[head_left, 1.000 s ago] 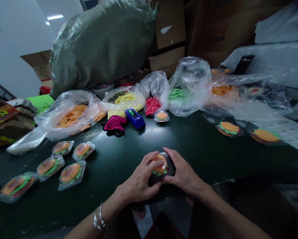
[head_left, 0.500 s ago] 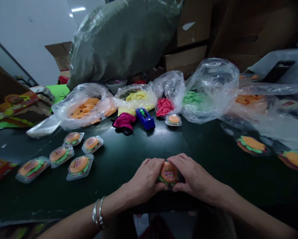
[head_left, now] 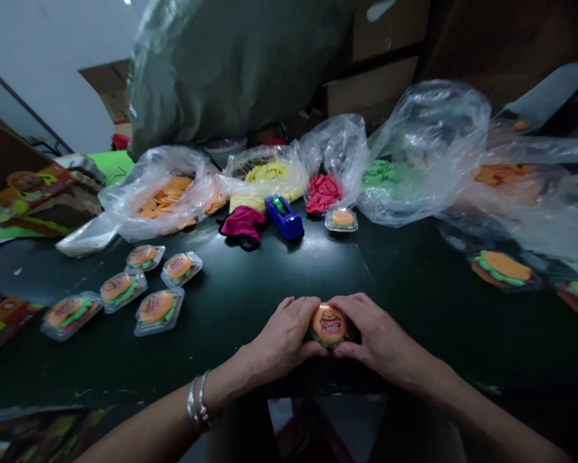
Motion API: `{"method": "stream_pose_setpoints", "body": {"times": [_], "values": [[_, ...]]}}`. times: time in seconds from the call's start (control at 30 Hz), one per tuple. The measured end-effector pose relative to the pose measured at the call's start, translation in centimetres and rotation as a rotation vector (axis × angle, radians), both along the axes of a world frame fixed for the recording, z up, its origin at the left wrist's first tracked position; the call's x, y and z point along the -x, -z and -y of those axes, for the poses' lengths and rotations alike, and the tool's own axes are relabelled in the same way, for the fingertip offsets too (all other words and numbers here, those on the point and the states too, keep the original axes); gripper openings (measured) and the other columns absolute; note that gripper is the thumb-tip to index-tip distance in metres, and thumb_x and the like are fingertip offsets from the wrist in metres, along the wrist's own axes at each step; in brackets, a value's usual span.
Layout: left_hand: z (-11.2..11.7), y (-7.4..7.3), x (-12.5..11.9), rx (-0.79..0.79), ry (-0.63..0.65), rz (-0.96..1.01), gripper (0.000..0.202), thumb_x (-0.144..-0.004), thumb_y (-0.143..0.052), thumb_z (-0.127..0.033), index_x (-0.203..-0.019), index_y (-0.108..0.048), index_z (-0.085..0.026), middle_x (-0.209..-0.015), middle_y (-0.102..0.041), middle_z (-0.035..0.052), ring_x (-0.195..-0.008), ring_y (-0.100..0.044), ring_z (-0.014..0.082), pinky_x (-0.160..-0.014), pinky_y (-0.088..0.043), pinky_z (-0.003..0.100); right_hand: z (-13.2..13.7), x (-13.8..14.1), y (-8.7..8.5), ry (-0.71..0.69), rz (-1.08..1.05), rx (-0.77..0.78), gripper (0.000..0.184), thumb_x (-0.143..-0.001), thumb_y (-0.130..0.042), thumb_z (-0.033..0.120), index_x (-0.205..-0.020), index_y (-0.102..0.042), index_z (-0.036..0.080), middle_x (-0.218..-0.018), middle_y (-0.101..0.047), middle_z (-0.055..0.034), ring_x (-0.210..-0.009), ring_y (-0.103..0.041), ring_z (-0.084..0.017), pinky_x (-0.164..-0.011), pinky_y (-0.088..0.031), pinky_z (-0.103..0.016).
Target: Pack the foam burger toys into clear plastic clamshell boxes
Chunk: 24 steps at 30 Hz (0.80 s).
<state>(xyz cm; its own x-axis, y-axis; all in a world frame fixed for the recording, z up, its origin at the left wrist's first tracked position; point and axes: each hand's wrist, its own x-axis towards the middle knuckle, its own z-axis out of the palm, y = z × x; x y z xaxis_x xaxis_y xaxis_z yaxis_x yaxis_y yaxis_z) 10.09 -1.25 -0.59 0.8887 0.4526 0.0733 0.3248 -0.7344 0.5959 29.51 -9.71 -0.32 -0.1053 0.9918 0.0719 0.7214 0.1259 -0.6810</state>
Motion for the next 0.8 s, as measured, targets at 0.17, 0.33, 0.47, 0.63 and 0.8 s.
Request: {"method": "stream_pose_setpoints", "body": {"times": [0.17,0.33,0.47,0.63,0.8], "values": [[-0.3,-0.7,1.0,0.178,-0.041,0.032,0.074,-0.065,-0.081,-0.035,-0.128,-0.049,-0.017,-0.131,-0.055,0.0147,-0.118,-0.051,0.031,-0.103,-0.037,0.046,-0.4,0.6,-0.2,0.01,0.081,-0.011,0.055,-0.057,-0.081,0.014,-0.106,-0.057,0.018,-0.102,-0.061,-0.0053,-0.094,-0.053,-0.025,-0.082,-0.047,-0.038],[-2.8,-1.5,0.2,0.472,-0.356,0.128,0.058,-0.071,-0.071,-0.036,-0.123,-0.056,-0.017,-0.123,-0.061,0.012,-0.114,-0.055,0.028,-0.097,-0.043,0.039,-0.7,0.5,0.1,0.012,0.086,-0.071,0.058,-0.054,-0.083,0.015,-0.107,-0.057,0.016,-0.101,-0.061,-0.0063,-0.093,-0.055,-0.024,-0.082,-0.048,-0.038],[-4.0,-0.8,-1.7,0.679,-0.395,0.021,0.027,-0.074,-0.065,-0.037,-0.078,-0.066,-0.01,-0.058,-0.062,0.0034,-0.057,-0.06,0.0185,-0.061,-0.051,0.033,0.3,0.9,1.0,0.051,0.075,-0.138,0.056,-0.059,-0.079,0.012,-0.11,-0.056,0.016,-0.105,-0.062,-0.008,-0.096,-0.055,-0.026,-0.087,-0.048,-0.041],[-2.3,-0.9,-2.7,0.913,-0.391,0.107,0.029,-0.067,-0.071,-0.039,-0.072,-0.06,-0.012,-0.054,-0.055,-0.0024,-0.05,-0.051,0.0106,-0.055,-0.046,0.026,2.1,1.7,2.6,0.142,0.061,-0.267,0.061,-0.064,-0.073,0.008,-0.12,-0.05,0.015,-0.122,-0.055,-0.0148,-0.114,-0.045,-0.033,-0.099,-0.04,-0.052],[1.3,-1.4,-1.6,0.951,-0.472,0.359,0.034,-0.063,-0.073,-0.041,-0.077,-0.058,-0.014,-0.066,-0.055,-0.0032,-0.056,-0.047,0.0085,-0.055,-0.04,0.021,4.5,1.6,2.4,0.148,-0.101,-0.314,0.06,-0.071,-0.07,0.015,-0.126,-0.047,0.022,-0.13,-0.051,-0.0112,-0.12,-0.045,-0.03,-0.103,-0.038,-0.049]]}}
